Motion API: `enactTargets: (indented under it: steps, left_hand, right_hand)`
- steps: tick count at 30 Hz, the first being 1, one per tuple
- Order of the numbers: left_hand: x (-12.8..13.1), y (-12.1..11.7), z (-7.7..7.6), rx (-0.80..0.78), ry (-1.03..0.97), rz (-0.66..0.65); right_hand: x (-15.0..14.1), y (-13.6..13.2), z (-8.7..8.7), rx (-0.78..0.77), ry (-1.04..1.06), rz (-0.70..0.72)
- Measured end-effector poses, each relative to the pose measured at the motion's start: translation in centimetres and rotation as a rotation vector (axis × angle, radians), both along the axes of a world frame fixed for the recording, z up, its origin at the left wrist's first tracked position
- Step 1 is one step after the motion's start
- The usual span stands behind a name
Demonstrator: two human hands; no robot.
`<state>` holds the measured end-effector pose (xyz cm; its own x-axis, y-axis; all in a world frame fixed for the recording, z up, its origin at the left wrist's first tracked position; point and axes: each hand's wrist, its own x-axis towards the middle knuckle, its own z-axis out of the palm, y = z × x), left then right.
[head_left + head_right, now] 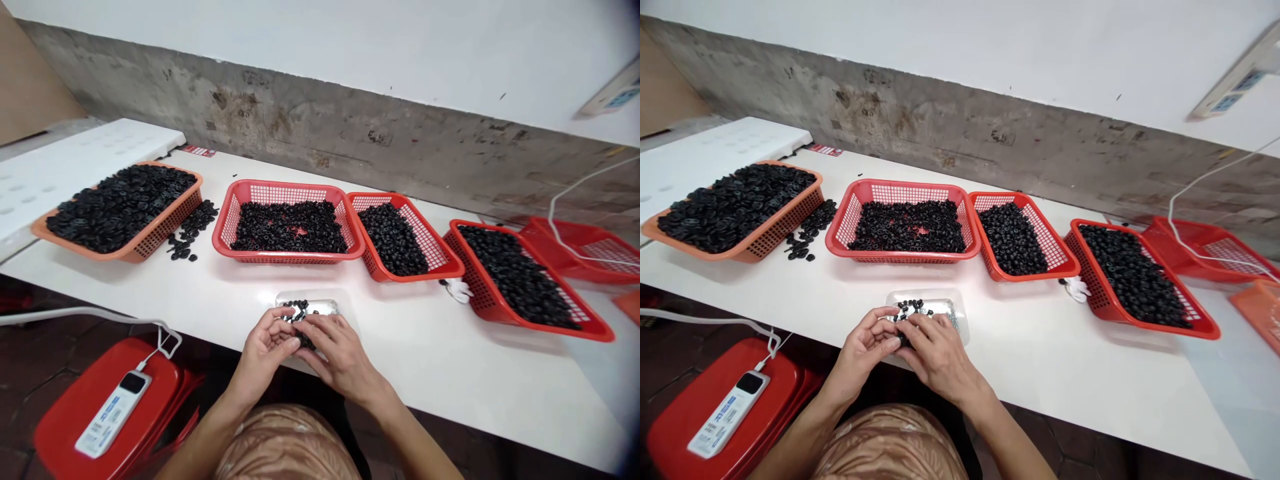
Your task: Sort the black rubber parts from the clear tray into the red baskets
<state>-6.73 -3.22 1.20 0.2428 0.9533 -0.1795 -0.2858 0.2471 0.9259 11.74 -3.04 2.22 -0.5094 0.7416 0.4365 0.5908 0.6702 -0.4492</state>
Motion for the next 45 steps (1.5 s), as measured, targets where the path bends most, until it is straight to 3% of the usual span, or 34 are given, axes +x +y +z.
enactTargets:
  steps: [3,7,14,18,23,28,32,39,45]
  left_hand:
    - [0.2,0.0,0.1,-0.007,-0.005,0.002]
    - [0.4,0.0,0.4,-0.032,0.022,-0.017]
    - [0.3,0.0,0.7,-0.027,0.055,-0.093]
    - [0.3,0.0,1.1,-0.049,-0.002,-0.12]
    - [0.3,-0.1,1.1,-0.068,-0.039,-0.134]
    - [0.0,-0.4,0.8,-0.132,-0.032,-0.126]
    - [0.2,-0.6,0.7,-0.088,-0.018,-0.099]
    - [0.9,-1.1,0.1,-0.011,0.034,-0.055]
    - [1.5,-1.2,0.2,-0.005,0.029,0.015]
  right_hand:
    - [-0.3,0.0,-0.2,0.144,0.009,-0.056]
    - [-0.5,-0.2,0.0,0.212,0.011,-0.121]
    - [-0.7,-0.8,0.9,0.191,-0.006,-0.137]
    - [-0.6,-0.5,1.3,0.158,-0.029,-0.056]
    - [-0.6,-0.3,1.6,0.223,-0.057,-0.05]
    - [-0.7,-0.4,0.9,0.343,-0.029,-0.092]
    - [-1.0,-1.1,0.2,0.394,-0.072,-0.118]
    - [-1.8,-1.8,-1.2,0.419,-0.069,-0.18]
    - [-2.0,-1.1,-1.6,0.372,0.096,-0.161]
